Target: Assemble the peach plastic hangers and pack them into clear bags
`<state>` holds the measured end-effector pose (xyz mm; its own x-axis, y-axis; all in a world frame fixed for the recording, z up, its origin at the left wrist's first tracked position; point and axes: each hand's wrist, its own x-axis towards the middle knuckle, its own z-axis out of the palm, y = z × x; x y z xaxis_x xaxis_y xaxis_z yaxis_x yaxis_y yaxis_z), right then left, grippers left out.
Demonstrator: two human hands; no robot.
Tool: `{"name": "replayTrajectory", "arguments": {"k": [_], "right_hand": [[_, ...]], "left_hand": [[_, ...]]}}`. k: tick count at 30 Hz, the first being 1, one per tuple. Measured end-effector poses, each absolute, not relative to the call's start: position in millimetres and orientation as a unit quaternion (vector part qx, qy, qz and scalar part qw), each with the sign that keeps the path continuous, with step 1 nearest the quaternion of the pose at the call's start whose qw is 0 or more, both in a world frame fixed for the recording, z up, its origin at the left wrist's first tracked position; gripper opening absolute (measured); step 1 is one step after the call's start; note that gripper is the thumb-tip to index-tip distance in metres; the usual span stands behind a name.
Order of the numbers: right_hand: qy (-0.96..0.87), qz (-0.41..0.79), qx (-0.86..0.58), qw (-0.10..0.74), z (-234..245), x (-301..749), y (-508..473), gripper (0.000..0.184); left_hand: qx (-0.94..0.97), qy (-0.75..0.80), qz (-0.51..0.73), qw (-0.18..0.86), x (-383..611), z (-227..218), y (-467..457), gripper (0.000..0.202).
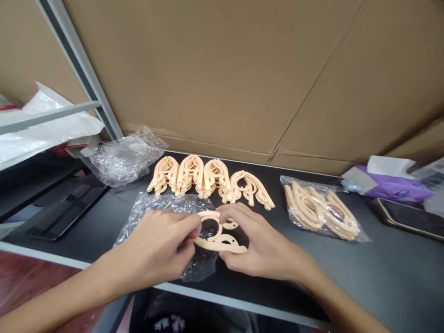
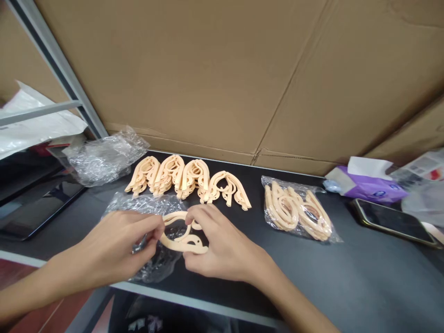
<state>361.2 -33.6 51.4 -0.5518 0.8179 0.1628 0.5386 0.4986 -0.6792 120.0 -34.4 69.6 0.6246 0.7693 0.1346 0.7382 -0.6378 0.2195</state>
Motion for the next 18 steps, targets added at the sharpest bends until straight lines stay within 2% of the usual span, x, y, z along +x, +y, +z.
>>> {"name": "replayTrajectory", "arguments": {"k": [5,10,14,18], "right_hand": [[-0.822,0.218,-0.435,0.295,52,356,-37,0.034],[-0.812,0.238,-0.431,0.313,57,362,-34,0.032],[-0.828,0.239,-0.444,0.244,63,373,-32,0.032],[-0.829,0.226,-0.492,0.139,63,390,-35,0.058]], "left_hand": [[0.903,0.387,0.163,0.088,138,66,-35,0.010],[0.899,0.381,0.176,0.125,147,59,-28,0.010],[0.897,0.379,0.176,0.144,147,53,-26,0.011],[0.898,0.374,0.181,0.141,144,54,-26,0.010]]}}
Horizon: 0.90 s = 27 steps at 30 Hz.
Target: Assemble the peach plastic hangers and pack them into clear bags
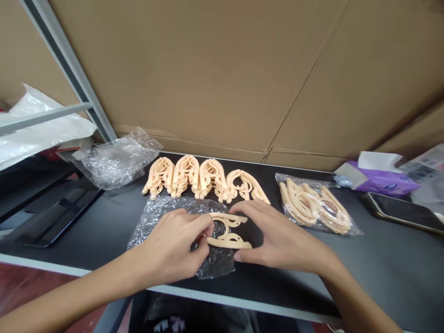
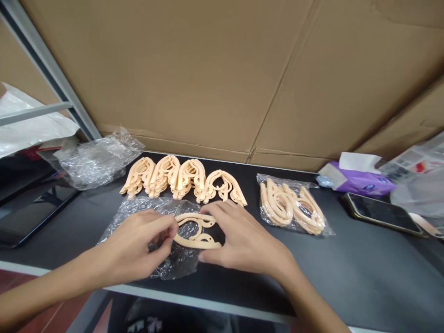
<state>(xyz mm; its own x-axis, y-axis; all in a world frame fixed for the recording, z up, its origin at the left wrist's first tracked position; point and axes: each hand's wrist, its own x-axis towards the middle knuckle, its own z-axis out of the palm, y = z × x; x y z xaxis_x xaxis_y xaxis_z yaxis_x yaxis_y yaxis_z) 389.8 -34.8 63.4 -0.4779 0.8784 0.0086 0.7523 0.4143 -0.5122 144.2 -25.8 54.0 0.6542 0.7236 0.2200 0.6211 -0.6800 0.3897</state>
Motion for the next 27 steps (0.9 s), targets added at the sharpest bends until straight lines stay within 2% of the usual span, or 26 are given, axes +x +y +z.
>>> {"name": "replayTrajectory", "arguments": {"k": [2,9,13,19,23,27], "right_hand": [[-0.820,0.225,-0.514,0.112,57,397,-38,0.063],[-0.797,0.208,-0.549,0.140,37,407,-47,0.048],[-0.807,0.154,-0.536,0.194,46,398,-53,0.045],[-0.818,0.085,-0.482,0.302,53,368,-56,0.036],[-0.815,0.090,-0.478,0.316,34,350,-51,0.026],[-0.823,0.051,-0.474,0.309,15,343,-48,0.025]], "left_hand": [[0.900,0.370,0.180,0.142,143,55,-25,0.010],[0.905,0.353,0.176,0.157,145,52,-22,0.011],[0.904,0.354,0.170,0.170,147,52,-23,0.011],[0.907,0.317,0.222,0.168,151,56,-26,0.011],[0.911,0.301,0.243,0.143,153,54,-29,0.012],[0.927,0.292,0.210,0.109,159,50,-35,0.009]]}}
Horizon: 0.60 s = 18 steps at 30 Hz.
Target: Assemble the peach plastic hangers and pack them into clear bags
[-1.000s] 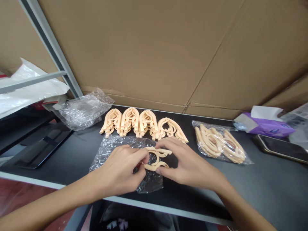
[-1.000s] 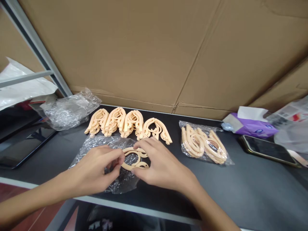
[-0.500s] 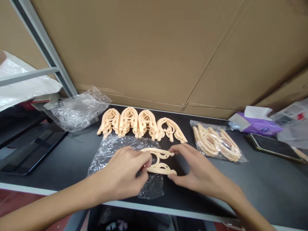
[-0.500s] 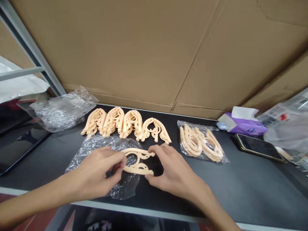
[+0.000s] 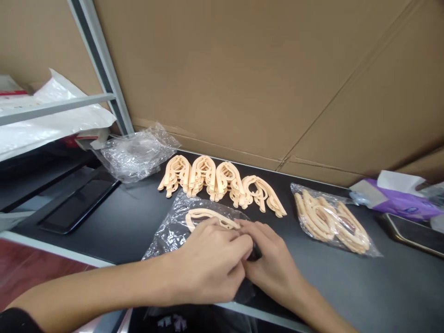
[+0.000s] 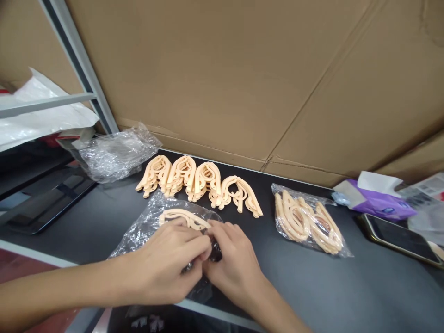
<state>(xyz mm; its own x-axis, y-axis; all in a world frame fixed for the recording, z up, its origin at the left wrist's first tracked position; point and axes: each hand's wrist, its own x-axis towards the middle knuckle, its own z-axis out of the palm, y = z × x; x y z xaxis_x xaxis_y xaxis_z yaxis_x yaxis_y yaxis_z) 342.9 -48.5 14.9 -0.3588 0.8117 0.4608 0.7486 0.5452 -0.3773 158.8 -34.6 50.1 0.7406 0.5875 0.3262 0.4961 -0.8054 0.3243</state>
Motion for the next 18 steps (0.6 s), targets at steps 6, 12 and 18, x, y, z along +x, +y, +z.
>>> {"name": "replayTrajectory", "arguments": {"k": [6,12,18], "right_hand": [[-0.839,0.017,-0.482,0.250,6,342,-50,0.029],[-0.846,0.022,-0.471,0.249,10,344,-51,0.041],[-0.841,0.004,-0.485,0.242,6,358,-54,0.024]], "left_hand": [[0.933,0.290,0.172,0.122,164,47,-38,0.006],[0.929,0.297,0.177,0.132,161,48,-40,0.006],[0.920,0.313,0.182,0.151,130,59,-21,0.041]]}}
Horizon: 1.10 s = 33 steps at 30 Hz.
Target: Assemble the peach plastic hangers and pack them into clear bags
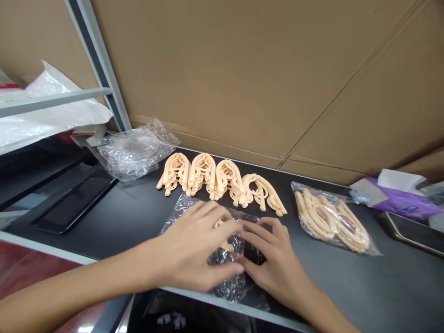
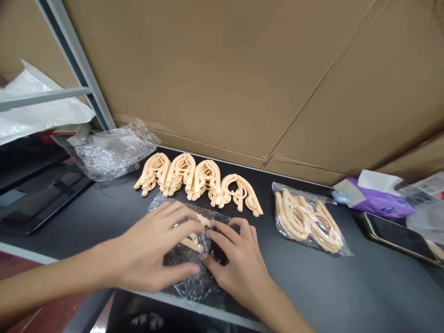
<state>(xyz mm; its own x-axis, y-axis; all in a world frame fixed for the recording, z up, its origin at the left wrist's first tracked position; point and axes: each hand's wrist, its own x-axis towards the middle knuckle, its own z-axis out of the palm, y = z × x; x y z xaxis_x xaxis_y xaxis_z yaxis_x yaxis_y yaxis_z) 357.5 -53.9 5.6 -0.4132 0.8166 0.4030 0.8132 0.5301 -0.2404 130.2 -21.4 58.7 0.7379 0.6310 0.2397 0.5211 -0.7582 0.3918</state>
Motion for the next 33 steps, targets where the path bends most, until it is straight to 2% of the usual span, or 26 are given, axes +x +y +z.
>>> {"name": "replayTrajectory", "arguments": {"k": [2,6,12,18,27,33], "right_hand": [[-0.837,-0.018,-0.498,0.224,2,363,-55,0.028],[-0.846,-0.017,-0.499,0.186,1,373,-55,0.030],[-0.874,0.032,-0.466,0.133,3,380,-51,0.042],[-0.854,0.030,-0.492,0.167,-7,375,-42,0.050],[-0.836,0.074,-0.513,0.180,-1,392,-56,0.039],[-0.812,0.118,-0.536,0.199,-4,391,-49,0.051]], "left_hand": [[0.927,0.313,0.154,0.139,110,56,-5,0.066],[0.930,0.331,0.077,0.139,73,41,21,0.086],[0.927,0.341,0.089,0.131,59,26,25,0.086],[0.937,0.304,0.111,0.132,68,24,17,0.083],[0.939,0.288,0.096,0.163,81,26,8,0.092],[0.944,0.261,0.089,0.183,99,27,15,0.098]]}}
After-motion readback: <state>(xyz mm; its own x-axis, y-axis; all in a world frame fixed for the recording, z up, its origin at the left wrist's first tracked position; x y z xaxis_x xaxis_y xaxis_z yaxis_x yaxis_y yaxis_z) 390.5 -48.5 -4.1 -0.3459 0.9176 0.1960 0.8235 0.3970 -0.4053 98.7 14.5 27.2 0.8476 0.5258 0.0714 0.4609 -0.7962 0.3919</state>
